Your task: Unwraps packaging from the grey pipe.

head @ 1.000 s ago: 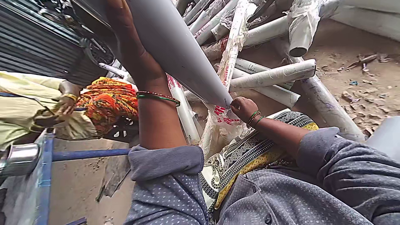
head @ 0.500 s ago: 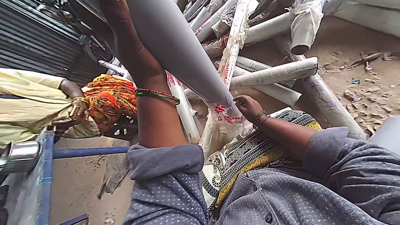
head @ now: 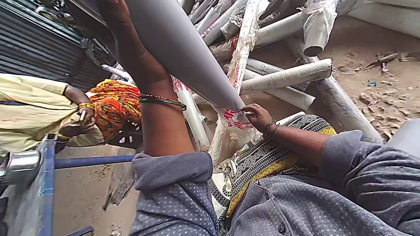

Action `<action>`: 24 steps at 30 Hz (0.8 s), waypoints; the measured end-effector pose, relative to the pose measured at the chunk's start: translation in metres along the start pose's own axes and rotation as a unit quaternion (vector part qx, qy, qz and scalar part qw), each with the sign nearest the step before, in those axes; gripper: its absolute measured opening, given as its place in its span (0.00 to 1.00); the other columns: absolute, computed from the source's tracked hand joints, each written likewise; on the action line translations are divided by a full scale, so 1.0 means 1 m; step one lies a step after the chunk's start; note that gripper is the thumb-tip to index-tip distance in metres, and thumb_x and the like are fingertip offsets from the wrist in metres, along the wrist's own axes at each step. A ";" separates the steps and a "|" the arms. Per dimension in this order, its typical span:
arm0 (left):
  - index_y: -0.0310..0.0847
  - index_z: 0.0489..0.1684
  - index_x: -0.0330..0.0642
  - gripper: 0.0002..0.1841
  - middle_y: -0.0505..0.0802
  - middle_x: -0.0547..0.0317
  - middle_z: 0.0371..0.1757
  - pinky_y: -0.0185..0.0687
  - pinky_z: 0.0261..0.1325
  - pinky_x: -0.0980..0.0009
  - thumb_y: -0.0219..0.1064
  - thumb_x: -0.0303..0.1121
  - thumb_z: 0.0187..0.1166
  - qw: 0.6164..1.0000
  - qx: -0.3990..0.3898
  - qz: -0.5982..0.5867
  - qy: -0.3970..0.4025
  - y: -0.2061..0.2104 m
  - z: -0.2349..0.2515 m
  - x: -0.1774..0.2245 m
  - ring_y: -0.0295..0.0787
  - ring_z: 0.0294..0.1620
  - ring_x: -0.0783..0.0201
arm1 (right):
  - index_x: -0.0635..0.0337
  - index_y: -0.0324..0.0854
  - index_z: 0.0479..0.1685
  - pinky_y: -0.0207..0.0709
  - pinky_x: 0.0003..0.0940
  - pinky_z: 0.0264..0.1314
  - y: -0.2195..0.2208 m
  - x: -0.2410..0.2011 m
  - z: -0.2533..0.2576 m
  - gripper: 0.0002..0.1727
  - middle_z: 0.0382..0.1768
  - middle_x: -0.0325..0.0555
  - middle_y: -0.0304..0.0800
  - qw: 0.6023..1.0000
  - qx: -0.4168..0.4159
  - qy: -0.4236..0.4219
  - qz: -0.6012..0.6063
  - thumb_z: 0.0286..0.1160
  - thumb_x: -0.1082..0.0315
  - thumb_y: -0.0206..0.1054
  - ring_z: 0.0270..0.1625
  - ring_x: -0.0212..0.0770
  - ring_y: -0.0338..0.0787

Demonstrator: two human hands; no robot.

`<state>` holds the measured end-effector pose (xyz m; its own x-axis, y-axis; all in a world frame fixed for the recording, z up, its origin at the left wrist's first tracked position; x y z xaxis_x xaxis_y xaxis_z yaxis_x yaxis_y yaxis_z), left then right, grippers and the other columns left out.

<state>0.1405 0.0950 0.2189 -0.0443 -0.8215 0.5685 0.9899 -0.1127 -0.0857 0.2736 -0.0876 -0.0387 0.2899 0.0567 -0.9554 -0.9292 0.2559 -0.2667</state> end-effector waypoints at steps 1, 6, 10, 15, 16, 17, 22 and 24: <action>0.45 0.87 0.33 0.33 0.76 0.46 0.74 0.73 0.77 0.65 0.53 0.40 0.87 0.999 0.017 -0.014 -0.031 0.012 -0.006 0.028 0.77 0.73 0.61 | 0.63 0.88 0.61 0.80 0.47 0.70 0.000 0.000 0.000 0.16 0.67 0.58 0.86 1.000 -0.002 -0.008 -0.006 0.80 0.77 0.61 0.68 0.51 0.88; 0.43 0.89 0.27 0.37 0.76 0.42 0.78 0.73 0.78 0.67 0.52 0.46 0.91 0.992 -0.049 -0.015 0.117 0.002 -0.004 0.010 0.76 0.77 0.61 | 0.64 0.91 0.49 0.77 0.52 0.71 0.001 0.002 0.001 0.12 0.65 0.58 0.86 0.999 -0.023 -0.037 -0.012 0.79 0.78 0.61 0.69 0.53 0.86; 0.45 0.84 0.27 0.32 0.77 0.44 0.70 0.75 0.75 0.68 0.52 0.36 0.86 0.998 0.017 -0.024 -0.048 0.019 -0.012 0.055 0.79 0.69 0.62 | 0.68 0.85 0.59 0.82 0.44 0.68 -0.004 0.000 0.005 0.14 0.66 0.61 0.86 1.000 0.003 0.017 0.006 0.81 0.75 0.61 0.63 0.50 0.90; 0.44 0.85 0.28 0.34 0.76 0.43 0.72 0.74 0.75 0.69 0.54 0.36 0.84 0.999 0.013 -0.029 -0.037 0.020 -0.011 0.053 0.78 0.71 0.62 | 0.68 0.87 0.55 0.82 0.51 0.62 0.000 -0.003 0.010 0.13 0.56 0.61 0.91 0.997 0.024 -0.025 -0.074 0.79 0.70 0.66 0.57 0.55 0.91; 0.46 0.83 0.29 0.31 0.77 0.45 0.69 0.75 0.74 0.69 0.53 0.35 0.85 0.999 0.014 -0.032 -0.040 0.021 -0.012 0.055 0.79 0.69 0.62 | 0.68 0.87 0.54 0.82 0.52 0.62 0.000 -0.005 0.010 0.13 0.54 0.60 0.91 0.995 0.027 -0.029 -0.091 0.79 0.70 0.67 0.57 0.56 0.91; 0.48 0.81 0.29 0.29 0.78 0.46 0.67 0.76 0.73 0.70 0.51 0.34 0.86 0.998 0.016 -0.034 -0.045 0.022 -0.012 0.056 0.80 0.66 0.64 | 0.68 0.87 0.53 0.82 0.54 0.60 0.000 -0.006 0.011 0.12 0.52 0.60 0.92 0.993 0.033 -0.035 -0.110 0.78 0.69 0.67 0.56 0.57 0.92; 0.56 0.74 0.30 0.23 0.81 0.49 0.58 0.79 0.67 0.71 0.51 0.32 0.85 0.998 0.022 -0.025 -0.056 0.024 -0.014 0.056 0.83 0.59 0.66 | 0.68 0.89 0.43 0.82 0.59 0.48 0.001 -0.008 0.014 0.09 0.40 0.59 0.94 0.975 0.082 -0.106 -0.177 0.74 0.70 0.68 0.45 0.59 0.95; 0.58 0.71 0.31 0.21 0.82 0.50 0.56 0.80 0.65 0.70 0.51 0.32 0.84 0.998 0.019 -0.027 -0.050 0.023 -0.012 0.054 0.83 0.57 0.66 | 0.68 0.89 0.41 0.81 0.59 0.49 0.001 -0.009 0.015 0.10 0.38 0.58 0.95 0.970 0.079 -0.116 -0.198 0.73 0.70 0.67 0.43 0.58 0.95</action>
<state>0.1595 0.0409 0.2378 -0.0866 -0.7542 0.6510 0.9909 -0.1325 -0.0217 0.2737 -0.0731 -0.0286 0.6773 0.1353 -0.7231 -0.6935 0.4456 -0.5662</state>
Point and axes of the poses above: each hand's wrist, its own z-axis towards the middle knuckle, its own y-axis out of the palm, x = y × z, the point moved 3 cm from there along z, towards the middle knuckle
